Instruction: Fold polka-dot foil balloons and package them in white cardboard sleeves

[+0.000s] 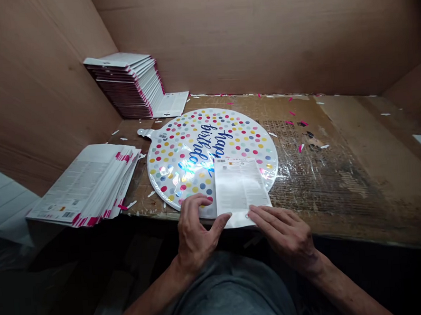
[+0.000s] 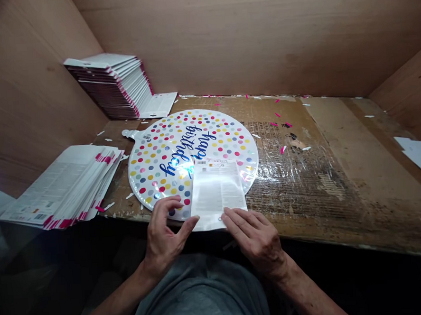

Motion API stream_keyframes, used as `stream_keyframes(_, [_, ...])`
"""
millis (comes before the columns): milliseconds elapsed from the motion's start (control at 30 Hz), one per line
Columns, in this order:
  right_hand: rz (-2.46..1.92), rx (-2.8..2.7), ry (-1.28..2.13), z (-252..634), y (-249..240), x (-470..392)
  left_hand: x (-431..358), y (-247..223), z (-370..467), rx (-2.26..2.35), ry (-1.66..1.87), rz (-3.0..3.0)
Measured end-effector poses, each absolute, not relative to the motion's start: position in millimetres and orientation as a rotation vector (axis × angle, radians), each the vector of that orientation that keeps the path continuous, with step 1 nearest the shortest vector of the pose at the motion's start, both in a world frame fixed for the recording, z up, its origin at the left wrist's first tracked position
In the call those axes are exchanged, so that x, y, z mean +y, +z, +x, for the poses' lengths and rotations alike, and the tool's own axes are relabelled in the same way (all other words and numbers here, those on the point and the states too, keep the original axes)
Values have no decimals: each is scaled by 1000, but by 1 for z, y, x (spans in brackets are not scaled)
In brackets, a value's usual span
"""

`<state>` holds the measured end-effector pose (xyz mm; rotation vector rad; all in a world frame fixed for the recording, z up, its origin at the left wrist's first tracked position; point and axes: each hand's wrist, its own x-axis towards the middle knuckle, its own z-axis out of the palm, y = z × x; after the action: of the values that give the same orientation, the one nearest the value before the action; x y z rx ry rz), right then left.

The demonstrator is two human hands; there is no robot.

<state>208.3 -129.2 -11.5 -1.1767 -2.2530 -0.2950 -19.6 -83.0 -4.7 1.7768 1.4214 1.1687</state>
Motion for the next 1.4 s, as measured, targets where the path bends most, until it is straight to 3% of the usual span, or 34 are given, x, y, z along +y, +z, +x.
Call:
stream_keyframes(167, [-1170, -2127, -270, 181, -5, -93, -70, 10, -8, 1124, 1025, 963])
stream_keyframes(333, [-1340, -2147, -201, 152, -3, -42, -35, 1, 3, 1084, 1182, 628])
stream_keyframes(467, [-1417, -2172, -38, 133, 12, -13, -14, -3, 0, 1159, 1288, 591])
stream_keyframes(667, [-1368, -2259, -139, 104, 26, 15, 8, 4, -20, 1198, 1360, 682])
stream_keyframes(733, [-1296, -2271, 81, 101, 27, 28, 16, 4, -31, 1242, 1331, 769])
stream_keyframes(867, [-1231, -2077, 896, 99, 26, 59, 38, 5, -52, 1260, 1203, 856])
stream_keyframes(933, [-1207, -1911, 1071, 95, 22, 70, 52, 8, -58, 1261, 1172, 865])
stream_keyframes(1167, [-1221, -1394, 949, 74, 3, 99, 115, 15, -70, 1339, 1254, 1042])
stream_keyframes(1400, [-929, -2101, 1020, 63, -1, 58, 247, 32, -79, 1501, 1267, 790])
